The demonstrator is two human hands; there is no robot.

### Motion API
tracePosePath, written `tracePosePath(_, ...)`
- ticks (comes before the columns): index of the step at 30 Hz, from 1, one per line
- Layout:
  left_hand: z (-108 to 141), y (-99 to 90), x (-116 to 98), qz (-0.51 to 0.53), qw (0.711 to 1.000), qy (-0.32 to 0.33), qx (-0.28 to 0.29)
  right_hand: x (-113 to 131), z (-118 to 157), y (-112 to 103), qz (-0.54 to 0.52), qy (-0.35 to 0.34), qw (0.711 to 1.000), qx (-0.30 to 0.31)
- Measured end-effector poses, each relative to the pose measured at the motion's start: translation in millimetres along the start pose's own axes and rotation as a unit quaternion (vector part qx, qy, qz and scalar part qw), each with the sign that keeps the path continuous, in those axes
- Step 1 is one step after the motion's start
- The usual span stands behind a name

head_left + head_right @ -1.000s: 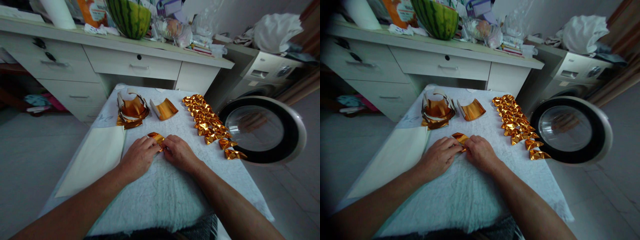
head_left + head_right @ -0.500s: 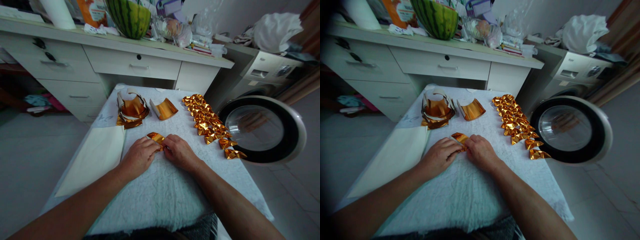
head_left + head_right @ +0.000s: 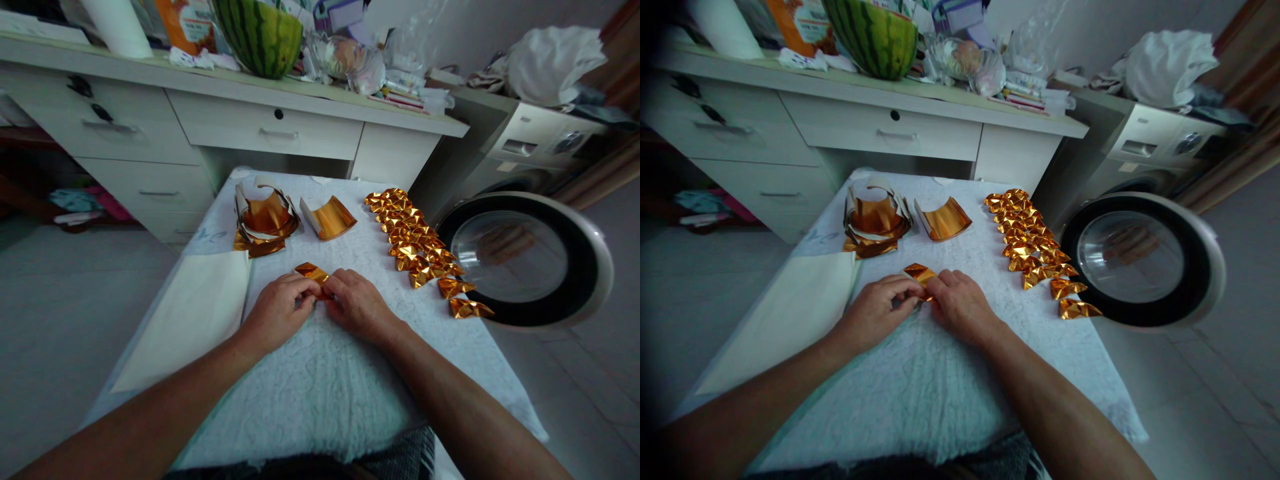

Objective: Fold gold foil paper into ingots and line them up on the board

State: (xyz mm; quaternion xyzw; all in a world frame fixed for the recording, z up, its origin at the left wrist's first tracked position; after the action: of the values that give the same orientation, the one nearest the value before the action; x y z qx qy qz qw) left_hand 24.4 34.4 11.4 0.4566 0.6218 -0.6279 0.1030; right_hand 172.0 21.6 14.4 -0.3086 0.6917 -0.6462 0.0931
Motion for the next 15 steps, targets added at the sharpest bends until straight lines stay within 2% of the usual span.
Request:
tracePosePath(4, 0.2, 0.1, -0.4, -0.023, 0.999, 0.019, -0.010, 2.6, 0.2, -1.7, 0.018, -0.003, 1.000, 0.007)
tracePosePath(10, 3.4, 1.1, -3.8, -0.184, 0.979, 0.082, -0.044, -0.3, 2.2, -2.2, 0.029, -0.006, 1.000, -0.003)
tracePosePath(15, 5.2, -0.7, -8.7, -0.210, 0.967, 0.131, -0.058, -1.7, 1.9, -2.3, 0.020, -0.008, 1.000, -0.014)
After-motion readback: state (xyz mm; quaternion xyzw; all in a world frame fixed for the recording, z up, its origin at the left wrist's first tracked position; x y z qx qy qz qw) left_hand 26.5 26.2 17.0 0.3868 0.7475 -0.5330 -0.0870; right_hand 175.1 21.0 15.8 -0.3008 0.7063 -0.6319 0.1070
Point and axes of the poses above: each hand's wrist, its own z-axis away from the middle knuckle, its own y-axis out of the palm, x = y × z, the point moved 4 cm from there along -z, towards the middle knuckle, and after that the axes turned 2 degrees about -y, right-handed, at the moved point
